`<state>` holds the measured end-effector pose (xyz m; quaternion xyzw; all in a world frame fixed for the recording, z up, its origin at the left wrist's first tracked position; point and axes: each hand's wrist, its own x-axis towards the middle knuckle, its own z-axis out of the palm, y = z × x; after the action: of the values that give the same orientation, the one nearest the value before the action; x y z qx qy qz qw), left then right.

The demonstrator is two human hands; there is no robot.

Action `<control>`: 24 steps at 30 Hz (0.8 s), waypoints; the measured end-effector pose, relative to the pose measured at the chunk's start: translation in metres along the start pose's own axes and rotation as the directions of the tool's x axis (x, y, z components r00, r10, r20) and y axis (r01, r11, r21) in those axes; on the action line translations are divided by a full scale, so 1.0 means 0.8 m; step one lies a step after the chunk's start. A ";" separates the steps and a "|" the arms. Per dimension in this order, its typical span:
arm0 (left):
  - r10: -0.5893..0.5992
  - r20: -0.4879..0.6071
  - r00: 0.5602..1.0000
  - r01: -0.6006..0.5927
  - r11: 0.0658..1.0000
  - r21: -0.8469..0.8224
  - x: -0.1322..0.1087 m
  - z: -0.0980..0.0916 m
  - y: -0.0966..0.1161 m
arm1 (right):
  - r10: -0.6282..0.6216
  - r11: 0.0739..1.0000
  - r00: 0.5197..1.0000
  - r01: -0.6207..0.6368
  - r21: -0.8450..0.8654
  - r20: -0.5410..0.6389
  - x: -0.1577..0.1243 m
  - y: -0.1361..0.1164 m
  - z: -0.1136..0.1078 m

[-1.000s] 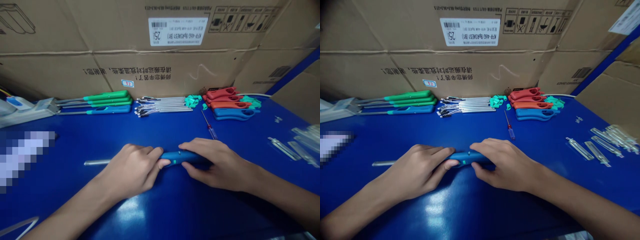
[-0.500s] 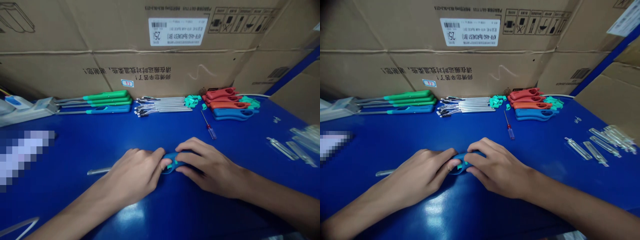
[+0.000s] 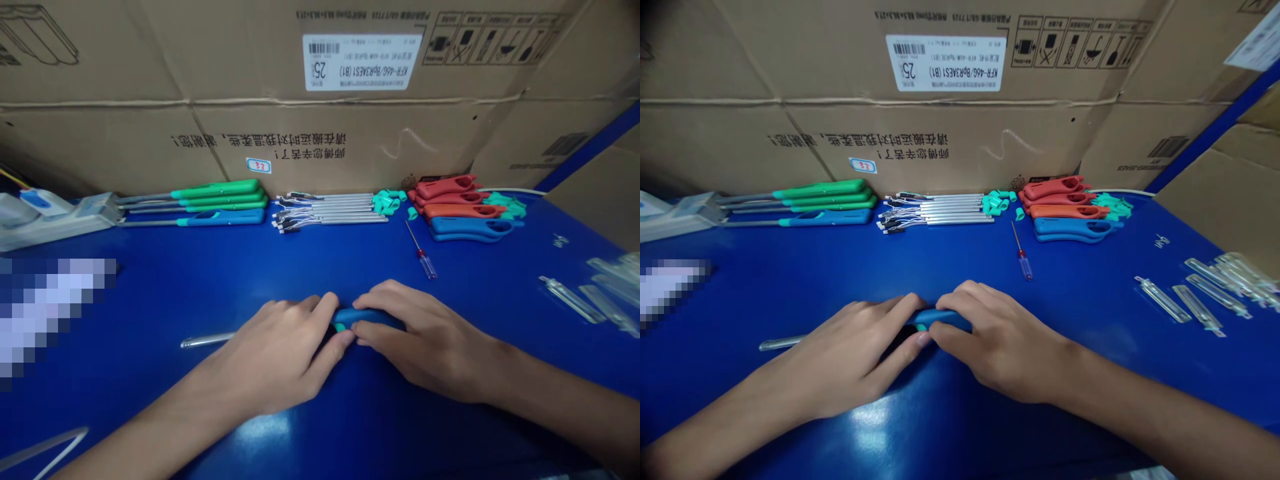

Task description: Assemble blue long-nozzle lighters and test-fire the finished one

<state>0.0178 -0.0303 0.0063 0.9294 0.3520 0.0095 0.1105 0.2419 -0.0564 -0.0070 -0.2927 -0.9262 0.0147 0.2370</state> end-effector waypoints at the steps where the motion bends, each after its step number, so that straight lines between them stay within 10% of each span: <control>1: 0.007 -0.012 1.000 -0.007 1.000 -0.018 -0.001 0.001 0.000 | 0.007 1.000 1.000 -0.007 0.026 -0.006 -0.001 0.001 0.000; 24: 0.043 -0.144 0.989 -0.075 0.970 -0.231 -0.002 -0.001 -0.028 | 0.153 0.976 0.985 -0.163 0.143 0.081 -0.002 0.015 -0.011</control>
<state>0.0022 -0.0151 0.0026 0.9169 0.3274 0.1187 0.1952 0.2530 -0.0482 -0.0018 -0.3462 -0.9040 0.1130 0.2242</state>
